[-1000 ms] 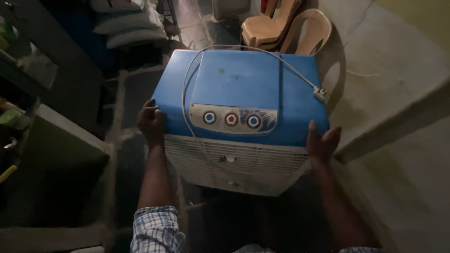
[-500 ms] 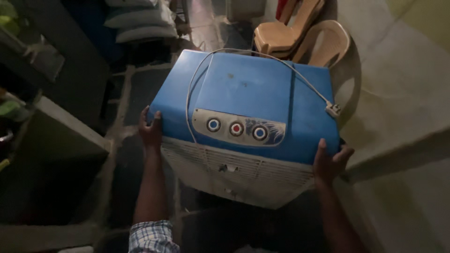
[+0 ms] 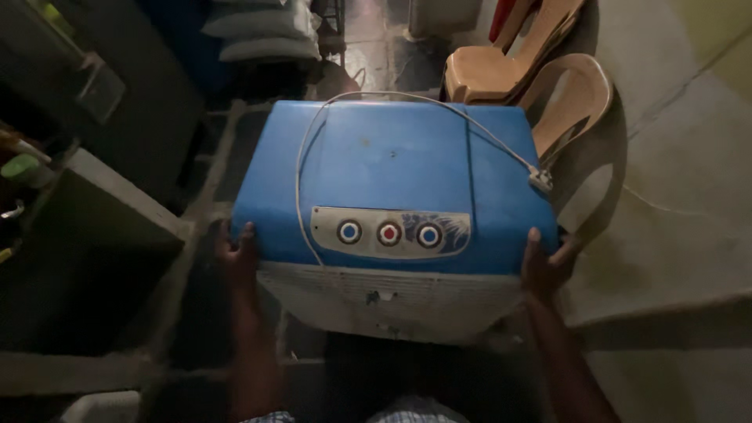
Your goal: The person stacks beige plastic chairs and moves a blue air cooler across a tiled floor. They also handle a green water pump and a garden hose, placing them on a small table.
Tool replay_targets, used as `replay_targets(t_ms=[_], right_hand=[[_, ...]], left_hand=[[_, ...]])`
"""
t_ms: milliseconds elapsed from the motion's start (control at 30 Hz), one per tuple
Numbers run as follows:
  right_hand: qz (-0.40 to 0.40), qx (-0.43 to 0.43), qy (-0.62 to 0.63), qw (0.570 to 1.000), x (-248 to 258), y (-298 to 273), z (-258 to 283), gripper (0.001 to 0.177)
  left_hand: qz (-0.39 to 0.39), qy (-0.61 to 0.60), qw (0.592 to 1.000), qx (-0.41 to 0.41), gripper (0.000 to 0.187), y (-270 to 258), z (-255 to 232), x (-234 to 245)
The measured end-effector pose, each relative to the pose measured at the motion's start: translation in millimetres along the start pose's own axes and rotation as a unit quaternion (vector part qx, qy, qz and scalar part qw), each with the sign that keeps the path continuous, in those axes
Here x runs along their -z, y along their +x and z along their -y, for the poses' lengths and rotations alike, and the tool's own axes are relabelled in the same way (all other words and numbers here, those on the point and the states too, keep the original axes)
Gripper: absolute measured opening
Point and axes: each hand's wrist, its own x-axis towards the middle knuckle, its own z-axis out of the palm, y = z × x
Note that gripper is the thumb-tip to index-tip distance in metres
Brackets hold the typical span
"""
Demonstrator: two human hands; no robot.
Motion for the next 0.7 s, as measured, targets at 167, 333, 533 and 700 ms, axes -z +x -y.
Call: replay_targets(t_ms=[167, 333, 533, 700], right_hand=[[0.051, -0.008, -0.009, 0.999, -17.7, 39.7, 10.5, 0.072], [0.115, 0.005, 0.098, 0.988, -28.0, 77.1, 25.7, 0.078], [0.071, 0.067, 0.024, 0.995, -89.0, 133.6, -1.9, 0.066], [0.098, 0.032, 0.017, 0.995, -118.6, 153.8, -12.0, 0.068]], left_hand=[[-0.022, -0.077, 0.996, -0.043, 0.058, -22.2, -26.3, -14.8], [-0.036, -0.068, 0.997, -0.012, 0.061, -38.6, -67.4, -34.4], [-0.132, -0.046, 0.990, -0.009, 0.060, -47.3, -71.9, -73.9], [-0.178, 0.015, 0.982, -0.068, 0.055, 9.1, -25.0, -100.8]])
